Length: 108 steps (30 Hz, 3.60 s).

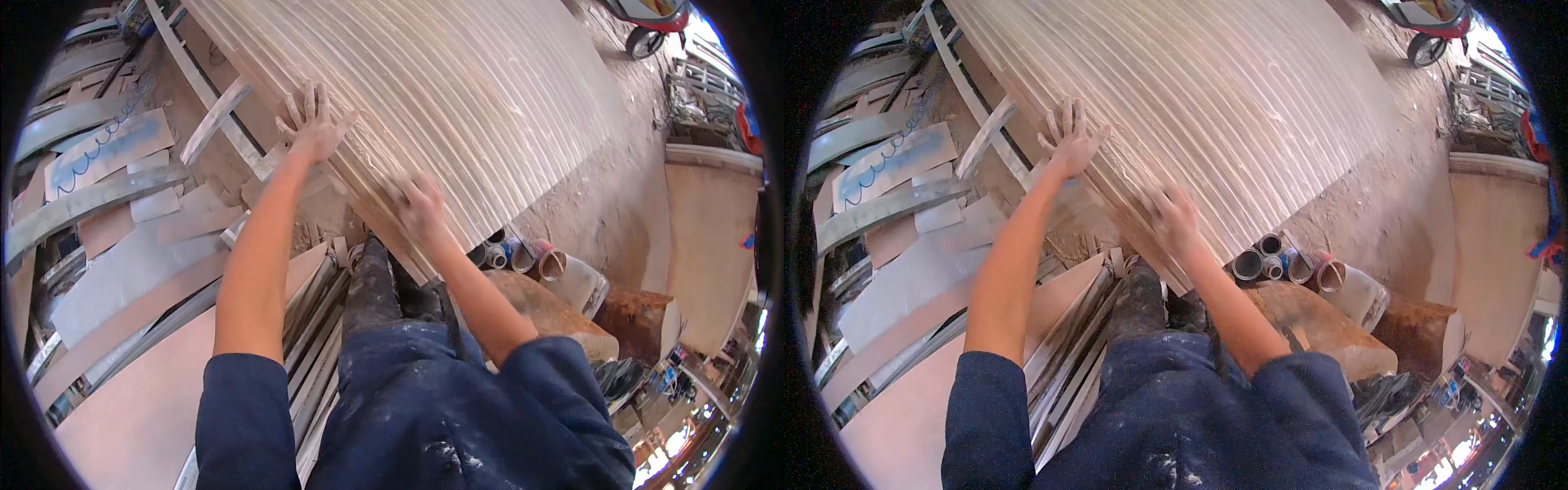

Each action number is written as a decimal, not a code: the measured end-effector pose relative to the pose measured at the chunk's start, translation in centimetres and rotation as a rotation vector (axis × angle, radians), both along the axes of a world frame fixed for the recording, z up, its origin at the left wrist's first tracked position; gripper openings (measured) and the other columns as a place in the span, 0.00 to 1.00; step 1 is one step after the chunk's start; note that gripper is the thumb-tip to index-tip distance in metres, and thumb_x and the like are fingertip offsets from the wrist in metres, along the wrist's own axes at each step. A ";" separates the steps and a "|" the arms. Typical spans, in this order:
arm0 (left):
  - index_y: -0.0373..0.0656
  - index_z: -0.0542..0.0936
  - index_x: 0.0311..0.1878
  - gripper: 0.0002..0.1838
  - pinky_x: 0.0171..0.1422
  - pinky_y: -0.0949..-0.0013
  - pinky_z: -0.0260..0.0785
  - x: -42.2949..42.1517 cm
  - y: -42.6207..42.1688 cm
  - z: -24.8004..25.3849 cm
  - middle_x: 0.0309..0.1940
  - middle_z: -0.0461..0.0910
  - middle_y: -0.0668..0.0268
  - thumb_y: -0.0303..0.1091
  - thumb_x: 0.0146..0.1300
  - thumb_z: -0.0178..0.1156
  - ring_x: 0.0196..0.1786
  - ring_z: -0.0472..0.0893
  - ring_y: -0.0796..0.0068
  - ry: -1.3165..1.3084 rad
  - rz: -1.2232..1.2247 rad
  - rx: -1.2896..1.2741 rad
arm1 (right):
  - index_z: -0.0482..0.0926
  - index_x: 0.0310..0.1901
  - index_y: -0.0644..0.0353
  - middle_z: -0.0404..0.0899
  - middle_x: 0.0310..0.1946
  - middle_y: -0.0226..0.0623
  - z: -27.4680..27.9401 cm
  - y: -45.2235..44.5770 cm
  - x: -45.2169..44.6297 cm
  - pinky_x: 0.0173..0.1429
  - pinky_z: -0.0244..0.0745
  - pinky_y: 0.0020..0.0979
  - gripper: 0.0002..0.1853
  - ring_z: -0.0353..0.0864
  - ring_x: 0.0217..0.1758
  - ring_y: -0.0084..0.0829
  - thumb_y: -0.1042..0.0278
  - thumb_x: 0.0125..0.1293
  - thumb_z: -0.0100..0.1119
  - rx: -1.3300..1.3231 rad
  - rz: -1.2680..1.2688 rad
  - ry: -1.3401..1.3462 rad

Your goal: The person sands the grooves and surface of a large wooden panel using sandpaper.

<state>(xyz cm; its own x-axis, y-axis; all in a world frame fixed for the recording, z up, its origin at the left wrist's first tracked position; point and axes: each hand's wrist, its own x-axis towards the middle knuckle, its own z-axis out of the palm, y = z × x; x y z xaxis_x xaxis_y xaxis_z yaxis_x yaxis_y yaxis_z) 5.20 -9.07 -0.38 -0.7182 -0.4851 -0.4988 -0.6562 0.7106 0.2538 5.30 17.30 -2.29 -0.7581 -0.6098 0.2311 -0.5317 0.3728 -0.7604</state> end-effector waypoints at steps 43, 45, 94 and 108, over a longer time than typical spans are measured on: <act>0.30 0.51 0.81 0.51 0.80 0.26 0.21 13.6 31.7 5.3 0.82 0.37 0.35 0.67 0.72 0.45 0.83 0.32 0.31 0.030 -0.524 -0.016 | 0.86 0.46 0.62 0.81 0.33 0.27 3.7 33.4 16.9 0.41 0.70 0.26 0.10 0.75 0.35 0.20 0.66 0.68 0.69 0.088 -0.920 -0.493; 0.30 0.50 0.81 0.51 0.80 0.26 0.20 12.3 27.5 4.8 0.83 0.38 0.38 0.66 0.72 0.45 0.84 0.32 0.33 0.043 -0.452 -0.065 | 0.86 0.46 0.62 0.81 0.33 0.28 3.5 33.6 17.6 0.41 0.70 0.26 0.10 0.75 0.35 0.20 0.66 0.69 0.69 0.085 -0.939 -0.518; 0.57 0.23 0.83 0.60 0.78 0.22 0.19 -3.0 -0.5 0.4 0.82 0.10 0.62 0.76 0.66 0.47 0.81 0.14 0.39 -0.069 0.356 0.139 | 0.84 0.48 0.61 0.81 0.39 0.46 3.0 1.5 -0.6 0.47 0.77 0.46 0.14 0.83 0.42 0.50 0.76 0.59 0.68 0.089 0.098 -0.029; 0.52 0.28 0.84 0.56 0.72 0.17 0.15 -1.9 -1.6 1.6 0.82 0.10 0.64 0.80 0.68 0.34 0.80 0.11 0.39 0.095 0.347 0.346 | 0.85 0.51 0.57 0.80 0.40 0.44 3.6 9.2 2.8 0.49 0.76 0.45 0.17 0.81 0.44 0.48 0.78 0.58 0.66 0.300 0.079 -0.021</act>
<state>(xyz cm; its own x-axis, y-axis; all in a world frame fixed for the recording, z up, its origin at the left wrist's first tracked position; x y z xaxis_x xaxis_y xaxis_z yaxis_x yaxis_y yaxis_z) 3.27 -10.64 1.24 -0.5942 -0.5212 -0.6126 -0.8014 0.3185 0.5063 8.05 26.51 1.26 -0.7085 -0.7055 0.0171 -0.5535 0.5405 -0.6337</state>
